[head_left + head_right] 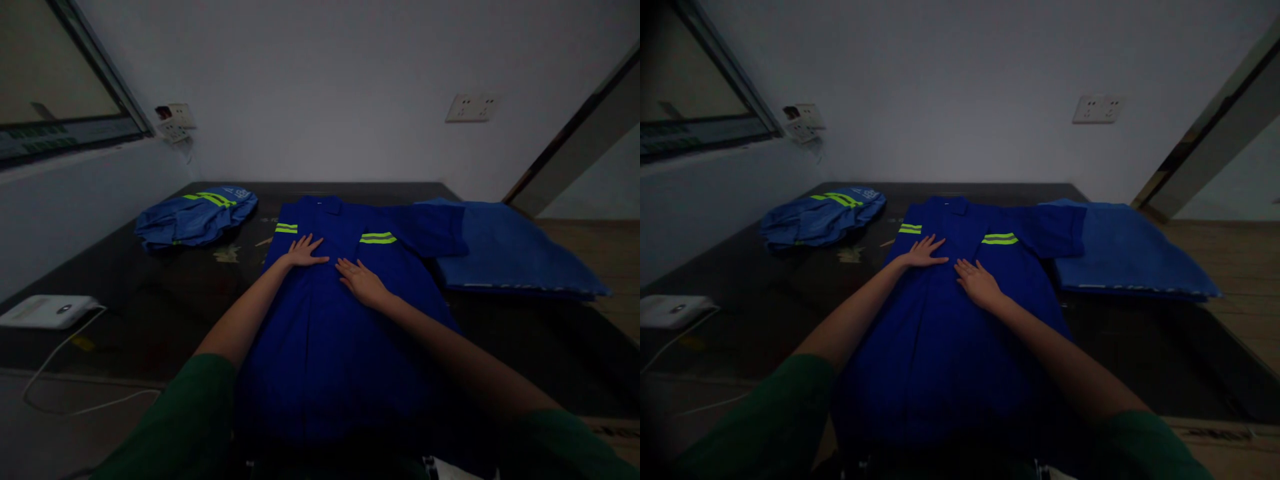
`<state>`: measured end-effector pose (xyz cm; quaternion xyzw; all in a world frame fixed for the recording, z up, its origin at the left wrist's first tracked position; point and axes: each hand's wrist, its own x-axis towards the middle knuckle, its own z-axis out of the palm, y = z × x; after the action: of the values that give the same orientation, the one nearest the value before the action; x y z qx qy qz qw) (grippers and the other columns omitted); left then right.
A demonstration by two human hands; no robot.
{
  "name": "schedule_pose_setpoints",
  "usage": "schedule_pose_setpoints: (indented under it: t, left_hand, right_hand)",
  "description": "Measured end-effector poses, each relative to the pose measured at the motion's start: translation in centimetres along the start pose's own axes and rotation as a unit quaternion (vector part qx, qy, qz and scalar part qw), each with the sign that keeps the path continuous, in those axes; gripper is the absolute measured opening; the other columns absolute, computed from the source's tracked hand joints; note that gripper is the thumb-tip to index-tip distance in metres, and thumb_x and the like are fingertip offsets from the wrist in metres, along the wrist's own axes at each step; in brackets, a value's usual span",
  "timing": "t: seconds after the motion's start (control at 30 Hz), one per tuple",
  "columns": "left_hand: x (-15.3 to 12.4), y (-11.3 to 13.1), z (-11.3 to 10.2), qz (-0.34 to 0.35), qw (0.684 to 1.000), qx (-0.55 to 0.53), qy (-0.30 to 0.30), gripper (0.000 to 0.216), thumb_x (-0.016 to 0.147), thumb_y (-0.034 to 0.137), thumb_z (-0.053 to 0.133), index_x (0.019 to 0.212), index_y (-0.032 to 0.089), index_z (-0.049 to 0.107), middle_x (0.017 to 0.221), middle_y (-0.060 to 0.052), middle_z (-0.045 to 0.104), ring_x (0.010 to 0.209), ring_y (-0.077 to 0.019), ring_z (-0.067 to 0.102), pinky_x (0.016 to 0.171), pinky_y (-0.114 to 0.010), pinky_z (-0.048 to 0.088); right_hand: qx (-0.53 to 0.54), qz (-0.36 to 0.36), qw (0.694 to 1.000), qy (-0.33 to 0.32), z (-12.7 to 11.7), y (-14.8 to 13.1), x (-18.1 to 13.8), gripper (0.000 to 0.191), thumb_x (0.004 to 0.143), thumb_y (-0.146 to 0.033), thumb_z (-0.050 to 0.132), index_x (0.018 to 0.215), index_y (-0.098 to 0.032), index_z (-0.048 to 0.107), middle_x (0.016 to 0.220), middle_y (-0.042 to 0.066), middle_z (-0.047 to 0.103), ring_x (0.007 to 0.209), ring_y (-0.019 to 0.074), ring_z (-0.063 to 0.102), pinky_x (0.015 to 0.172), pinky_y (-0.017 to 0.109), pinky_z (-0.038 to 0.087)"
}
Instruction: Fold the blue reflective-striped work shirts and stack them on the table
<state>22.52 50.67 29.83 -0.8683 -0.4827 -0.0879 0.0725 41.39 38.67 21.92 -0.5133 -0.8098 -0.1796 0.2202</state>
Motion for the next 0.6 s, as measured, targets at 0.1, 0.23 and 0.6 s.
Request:
schedule_pose_setpoints:
  t: [0.1, 0.23, 0.6]
  left_hand:
    - [0.1, 0.4, 0.8, -0.022, 0.999, 0.001, 0.033, 0.075, 0.087, 0.074, 0.018, 0.151, 0.036, 0.016, 0.160, -0.003, 0.004, 0.147, -0.0264, 0.004, 0.116, -0.050, 0.007]
    - [0.0, 0.6, 1.7, -0.017, 0.997, 0.020, 0.077, 0.072, 0.088, 0.072, 0.020, 0.151, 0.037, 0.016, 0.160, -0.003, 0.007, 0.147, -0.0266, 0.006, 0.116, -0.051, 0.009]
    - [3.0, 9.2, -3.3, 0.078, 0.990, 0.033, 0.114, 0.047, 0.091, 0.043, 0.044, 0.129, 0.018, 0.052, 0.134, -0.017, 0.053, 0.128, -0.0322, 0.046, 0.110, -0.051, 0.026]
  right_hand:
    - [0.020, 0.001, 1.000, -0.011, -0.3, -0.1, -0.5, 0.051, 0.097, -0.027, 0.037, 0.145, -0.012, 0.037, 0.153, 0.013, 0.031, 0.143, 0.0235, 0.025, 0.116, 0.051, 0.020]
    - [0.082, 0.026, 0.996, -0.010, -2.3, -0.8, -3.2, 0.056, 0.094, -0.033, 0.044, 0.147, -0.016, 0.034, 0.153, 0.013, 0.031, 0.144, 0.0254, 0.019, 0.114, 0.057, 0.019]
    - [0.412, 0.369, 0.824, 0.120, -4.7, -1.9, -31.0, 0.050, 0.083, -0.065, 0.046, 0.071, -0.023, 0.070, 0.062, 0.006, 0.068, 0.057, 0.0197, 0.064, 0.055, 0.029, 0.052]
